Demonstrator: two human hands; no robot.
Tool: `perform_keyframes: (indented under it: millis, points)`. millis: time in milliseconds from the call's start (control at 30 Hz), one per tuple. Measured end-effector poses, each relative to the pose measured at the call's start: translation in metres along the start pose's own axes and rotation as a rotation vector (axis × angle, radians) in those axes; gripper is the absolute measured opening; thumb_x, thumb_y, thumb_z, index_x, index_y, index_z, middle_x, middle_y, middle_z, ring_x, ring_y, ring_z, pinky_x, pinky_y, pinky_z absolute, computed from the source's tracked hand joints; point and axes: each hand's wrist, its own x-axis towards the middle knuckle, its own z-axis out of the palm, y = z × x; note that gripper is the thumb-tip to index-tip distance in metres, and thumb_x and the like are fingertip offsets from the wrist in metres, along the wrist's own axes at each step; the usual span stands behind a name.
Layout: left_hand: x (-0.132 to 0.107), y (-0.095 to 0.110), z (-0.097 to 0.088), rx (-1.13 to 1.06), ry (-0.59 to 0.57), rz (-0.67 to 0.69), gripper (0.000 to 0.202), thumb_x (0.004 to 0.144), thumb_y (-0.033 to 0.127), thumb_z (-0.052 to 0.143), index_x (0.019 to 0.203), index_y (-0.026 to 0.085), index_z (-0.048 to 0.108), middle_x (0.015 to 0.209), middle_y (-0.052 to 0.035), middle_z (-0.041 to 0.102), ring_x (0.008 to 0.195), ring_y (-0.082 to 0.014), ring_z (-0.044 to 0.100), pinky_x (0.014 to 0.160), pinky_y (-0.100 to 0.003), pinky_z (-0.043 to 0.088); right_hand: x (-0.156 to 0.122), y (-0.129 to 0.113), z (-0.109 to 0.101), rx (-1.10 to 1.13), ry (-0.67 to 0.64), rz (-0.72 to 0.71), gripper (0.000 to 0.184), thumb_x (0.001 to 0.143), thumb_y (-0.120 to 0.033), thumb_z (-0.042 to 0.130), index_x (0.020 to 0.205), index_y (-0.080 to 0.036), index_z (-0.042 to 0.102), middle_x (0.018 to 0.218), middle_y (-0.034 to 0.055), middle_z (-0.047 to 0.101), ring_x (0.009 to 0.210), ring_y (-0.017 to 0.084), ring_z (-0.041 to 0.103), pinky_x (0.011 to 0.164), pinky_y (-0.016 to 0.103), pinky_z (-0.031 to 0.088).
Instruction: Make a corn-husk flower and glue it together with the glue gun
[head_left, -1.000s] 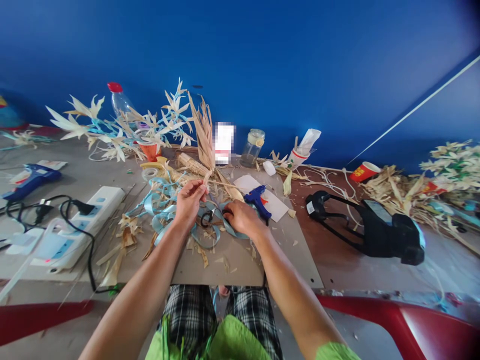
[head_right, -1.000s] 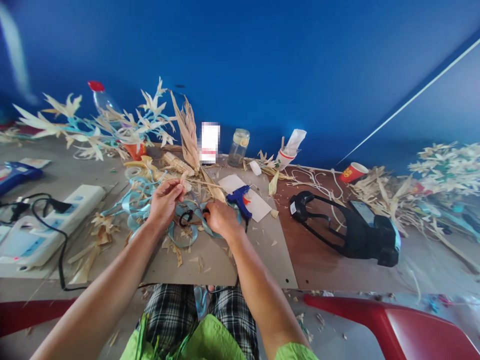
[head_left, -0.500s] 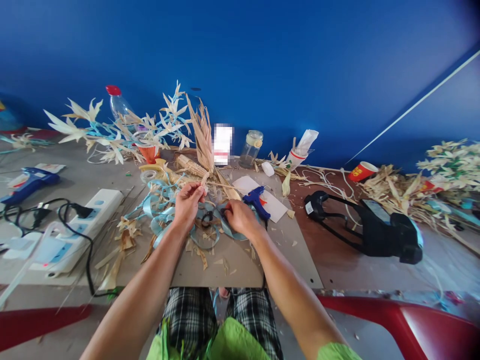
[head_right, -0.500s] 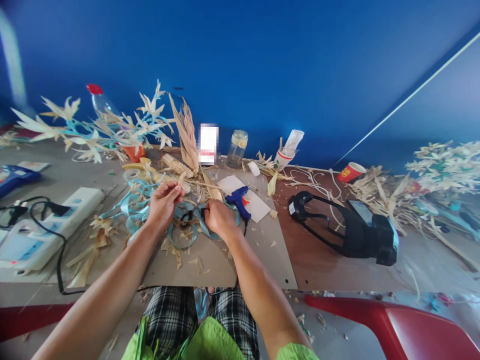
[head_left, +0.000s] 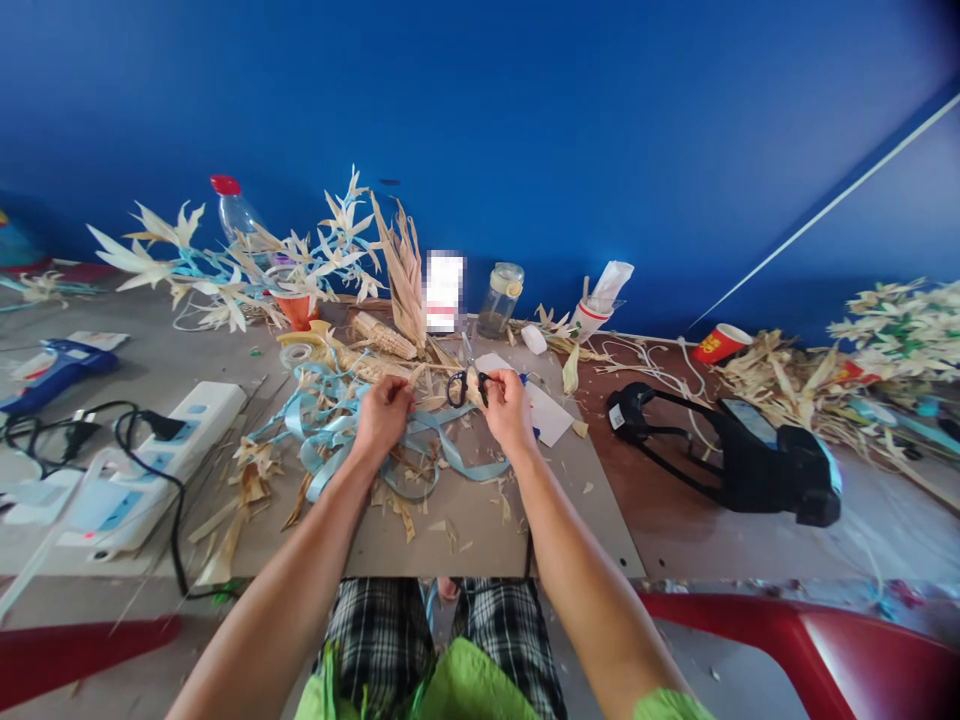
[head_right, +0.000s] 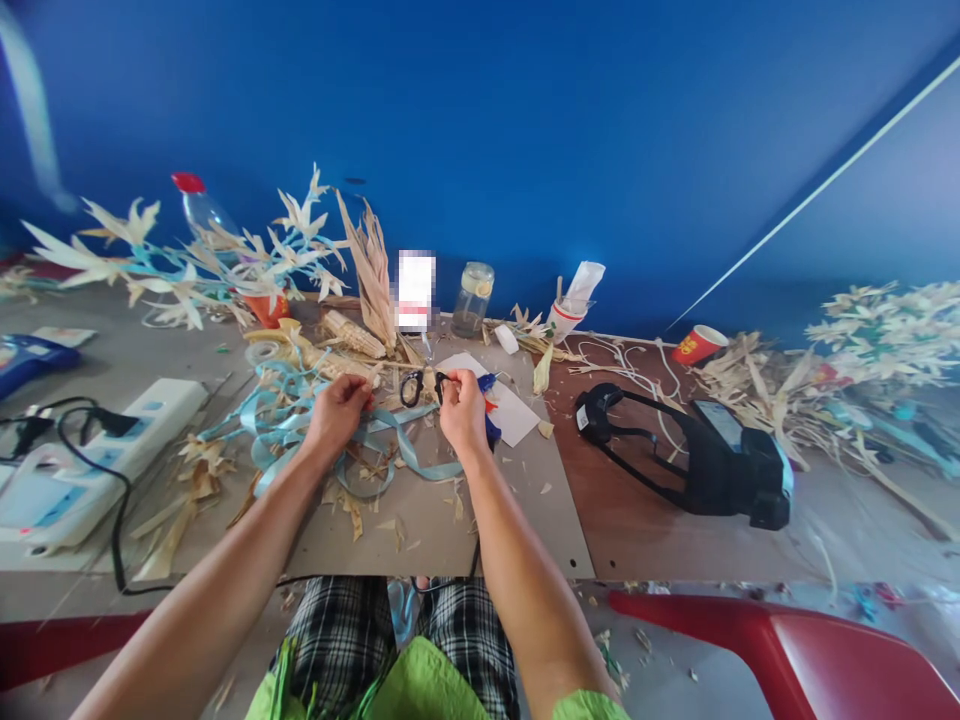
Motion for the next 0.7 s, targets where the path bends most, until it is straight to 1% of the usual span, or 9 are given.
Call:
perform_keyframes:
  millis: [133, 233, 300, 367, 433, 500, 633, 700]
  points:
    - [0.001, -0.006, 0.001, 0.17, 0.002, 0.055, 0.018, 0.075, 0.036, 0.056, 0.07, 0.018, 0.057, 0.061, 0.0005, 0.058, 0.058, -0.0136, 0.049, 0.055, -0.024, 0.035, 0.002, -0.003, 0.003, 0.231, 0.029, 0.105, 0.019, 0.083, -0.038, 0.042, 0.091, -0.021, 0.045, 0.085, 0.0036, 0.065, 0.058, 0.011, 0.055, 0.047, 0.021, 0.041]
    - [-0.004, -0.005, 0.003, 0.272, -0.074, 0.126, 0.018, 0.078, 0.035, 0.053, 0.071, 0.019, 0.057, 0.063, 0.0001, 0.058, 0.06, -0.0146, 0.05, 0.056, -0.025, 0.036, 0.002, -0.009, 0.004, 0.36, 0.052, 0.136, 0.018, 0.082, -0.038, 0.043, 0.088, -0.021, 0.042, 0.076, 0.0001, 0.063, 0.049, 0.008, 0.049, 0.042, 0.018, 0.036]
    - [-0.007, -0.004, 0.004, 0.328, -0.145, 0.189, 0.016, 0.08, 0.032, 0.05, 0.074, 0.019, 0.057, 0.066, -0.0011, 0.06, 0.062, -0.0158, 0.053, 0.059, -0.026, 0.038, 0.002, -0.01, 0.004, 0.385, 0.072, 0.138, 0.017, 0.081, -0.037, 0.045, 0.088, -0.021, 0.042, 0.072, -0.001, 0.062, 0.046, 0.007, 0.047, 0.041, 0.018, 0.035]
    - [-0.009, -0.005, 0.005, 0.376, -0.209, 0.274, 0.013, 0.08, 0.027, 0.048, 0.076, 0.02, 0.059, 0.073, -0.0036, 0.064, 0.069, -0.0181, 0.057, 0.066, -0.029, 0.041, 0.003, -0.008, 0.004, 0.39, 0.079, 0.136, 0.017, 0.081, -0.036, 0.046, 0.087, -0.021, 0.042, 0.072, -0.001, 0.062, 0.045, 0.007, 0.046, 0.04, 0.018, 0.034]
    - [-0.008, -0.007, 0.005, 0.429, -0.248, 0.368, 0.011, 0.077, 0.022, 0.05, 0.074, 0.021, 0.06, 0.081, -0.0063, 0.066, 0.08, -0.0209, 0.059, 0.076, -0.032, 0.043, 0.004, -0.007, 0.004, 0.381, 0.079, 0.135, 0.017, 0.081, -0.037, 0.046, 0.087, -0.021, 0.042, 0.074, -0.0005, 0.063, 0.045, 0.007, 0.047, 0.039, 0.018, 0.035]
    - [-0.007, -0.011, 0.004, 0.487, -0.266, 0.427, 0.01, 0.075, 0.02, 0.051, 0.071, 0.021, 0.06, 0.086, -0.0078, 0.066, 0.088, -0.0227, 0.059, 0.083, -0.035, 0.043, 0.004, -0.007, 0.004, 0.365, 0.081, 0.14, 0.017, 0.081, -0.037, 0.046, 0.088, -0.021, 0.043, 0.075, -0.0001, 0.064, 0.046, 0.008, 0.047, 0.04, 0.019, 0.035]
    - [-0.006, -0.014, 0.004, 0.588, -0.268, 0.437, 0.012, 0.075, 0.02, 0.051, 0.07, 0.02, 0.062, 0.083, -0.0079, 0.064, 0.085, -0.0223, 0.056, 0.085, -0.037, 0.042, 0.003, -0.011, 0.003, 0.375, 0.094, 0.16, 0.015, 0.081, -0.034, 0.046, 0.087, -0.021, 0.042, 0.074, 0.0001, 0.063, 0.047, 0.008, 0.048, 0.04, 0.019, 0.035]
    - [-0.007, -0.013, 0.004, 0.59, -0.257, 0.429, 0.012, 0.075, 0.02, 0.052, 0.068, 0.02, 0.061, 0.08, -0.0077, 0.063, 0.082, -0.022, 0.055, 0.083, -0.037, 0.042, 0.003, -0.013, 0.002, 0.387, 0.105, 0.158, 0.013, 0.082, -0.033, 0.045, 0.087, -0.021, 0.042, 0.074, -0.0001, 0.063, 0.045, 0.007, 0.046, 0.039, 0.018, 0.034]
